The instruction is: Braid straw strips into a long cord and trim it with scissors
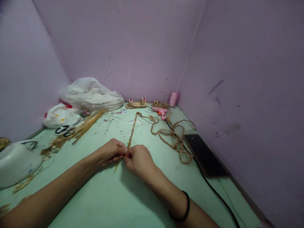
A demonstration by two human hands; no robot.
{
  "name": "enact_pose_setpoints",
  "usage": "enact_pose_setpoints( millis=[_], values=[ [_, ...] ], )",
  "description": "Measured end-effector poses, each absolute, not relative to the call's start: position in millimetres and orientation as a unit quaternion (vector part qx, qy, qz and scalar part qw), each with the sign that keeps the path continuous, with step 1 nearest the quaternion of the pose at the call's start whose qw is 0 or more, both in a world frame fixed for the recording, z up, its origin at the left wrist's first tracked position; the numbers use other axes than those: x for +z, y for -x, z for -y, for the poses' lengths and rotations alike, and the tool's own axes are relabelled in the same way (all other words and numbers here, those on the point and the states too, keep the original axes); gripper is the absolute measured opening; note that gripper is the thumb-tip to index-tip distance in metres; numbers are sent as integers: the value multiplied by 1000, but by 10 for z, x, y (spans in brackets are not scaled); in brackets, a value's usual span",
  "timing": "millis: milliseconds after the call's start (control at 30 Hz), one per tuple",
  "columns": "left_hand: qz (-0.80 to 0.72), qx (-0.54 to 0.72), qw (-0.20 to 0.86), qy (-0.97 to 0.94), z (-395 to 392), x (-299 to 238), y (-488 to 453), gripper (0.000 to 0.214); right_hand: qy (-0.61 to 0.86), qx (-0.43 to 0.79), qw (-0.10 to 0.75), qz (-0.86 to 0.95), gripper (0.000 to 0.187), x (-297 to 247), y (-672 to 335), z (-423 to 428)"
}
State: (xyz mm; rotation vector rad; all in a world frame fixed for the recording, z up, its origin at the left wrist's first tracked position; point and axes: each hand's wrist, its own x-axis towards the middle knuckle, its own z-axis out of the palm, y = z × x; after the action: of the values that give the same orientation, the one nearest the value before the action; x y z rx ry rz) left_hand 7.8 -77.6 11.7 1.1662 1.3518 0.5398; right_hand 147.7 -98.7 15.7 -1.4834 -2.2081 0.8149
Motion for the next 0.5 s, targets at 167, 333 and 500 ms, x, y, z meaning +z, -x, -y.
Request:
enact_pose_setpoints(
  millis=[167,333,500],
  values=[
    [-573,247,614,-484,735,127,-36,10,528,394,162,735,21,180,-1651,797],
    [-548,266,634,-476,723,99,-25,13,523,613,275,525,7,155,-1630,703],
    [-538,260,631,-494,739,123,-44,9,461,711,244,472,12,74,-1503,754]
  ],
)
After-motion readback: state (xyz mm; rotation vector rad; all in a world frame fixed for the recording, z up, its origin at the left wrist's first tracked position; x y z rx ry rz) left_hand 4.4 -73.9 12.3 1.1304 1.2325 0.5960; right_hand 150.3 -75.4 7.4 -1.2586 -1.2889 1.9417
